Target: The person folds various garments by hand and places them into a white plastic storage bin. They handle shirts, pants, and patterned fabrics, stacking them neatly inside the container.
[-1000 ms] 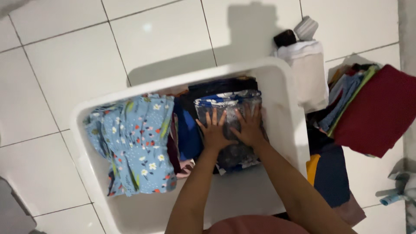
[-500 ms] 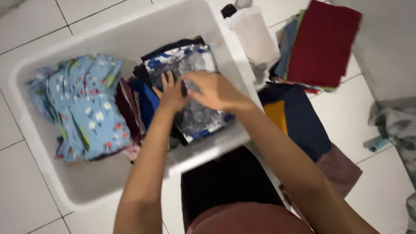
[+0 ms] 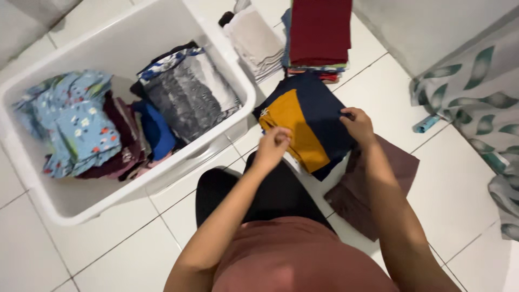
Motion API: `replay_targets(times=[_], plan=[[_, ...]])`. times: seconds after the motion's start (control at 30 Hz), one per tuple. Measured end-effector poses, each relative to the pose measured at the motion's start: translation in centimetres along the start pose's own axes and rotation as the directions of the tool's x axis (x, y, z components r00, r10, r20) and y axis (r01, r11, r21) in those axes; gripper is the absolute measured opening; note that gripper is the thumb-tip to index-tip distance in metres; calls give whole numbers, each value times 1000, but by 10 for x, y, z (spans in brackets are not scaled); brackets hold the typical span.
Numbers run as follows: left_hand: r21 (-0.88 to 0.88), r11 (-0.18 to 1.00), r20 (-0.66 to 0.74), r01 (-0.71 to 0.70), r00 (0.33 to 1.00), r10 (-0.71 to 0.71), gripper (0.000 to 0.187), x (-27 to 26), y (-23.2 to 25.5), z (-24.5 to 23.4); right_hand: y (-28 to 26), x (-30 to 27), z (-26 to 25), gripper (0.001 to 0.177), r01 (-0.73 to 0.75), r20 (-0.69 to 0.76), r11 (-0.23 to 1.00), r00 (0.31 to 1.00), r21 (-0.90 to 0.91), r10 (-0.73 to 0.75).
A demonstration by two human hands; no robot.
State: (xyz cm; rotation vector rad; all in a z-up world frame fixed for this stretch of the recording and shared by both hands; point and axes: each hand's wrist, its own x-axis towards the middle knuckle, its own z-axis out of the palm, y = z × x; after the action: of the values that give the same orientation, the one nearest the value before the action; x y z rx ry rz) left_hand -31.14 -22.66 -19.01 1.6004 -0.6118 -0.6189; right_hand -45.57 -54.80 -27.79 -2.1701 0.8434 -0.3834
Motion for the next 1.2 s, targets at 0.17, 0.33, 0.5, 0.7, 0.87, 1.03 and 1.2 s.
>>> replay_targets(times=[0.17, 0.33, 0.5, 0.7, 0.87, 1.03, 1.2], plan=[[179, 970, 96, 166, 978, -186, 43, 22, -80, 62, 27, 39, 11, 53, -56, 36, 976, 997, -210, 65], [238, 945, 158, 226, 951, -267, 52, 42, -112, 73, 33, 68, 27, 73, -164, 174, 969, 965, -183, 196], [135, 958, 225, 254, 934, -279, 52, 51, -129, 69, 20, 88, 24, 77, -233, 295, 952, 912, -201, 286], [175, 926, 206, 334, 907, -367, 53, 57, -150, 60, -19, 111, -3, 70, -516, 639, 853, 632, -74, 438], [103, 911, 231, 400, 881, -412, 52, 57, -128, 43, -73, 103, -15, 56, -488, 702, 866, 581, -104, 412], [20, 762, 279, 647, 729, -626, 57, 41, -105, 7, -120, 70, -40, 30, -250, 671, 960, 734, 130, 101], [-75, 755, 305, 651, 736, -604, 78, 38, -123, 18, -135, 64, -16, 63, -59, 630, 995, 771, -76, 94]])
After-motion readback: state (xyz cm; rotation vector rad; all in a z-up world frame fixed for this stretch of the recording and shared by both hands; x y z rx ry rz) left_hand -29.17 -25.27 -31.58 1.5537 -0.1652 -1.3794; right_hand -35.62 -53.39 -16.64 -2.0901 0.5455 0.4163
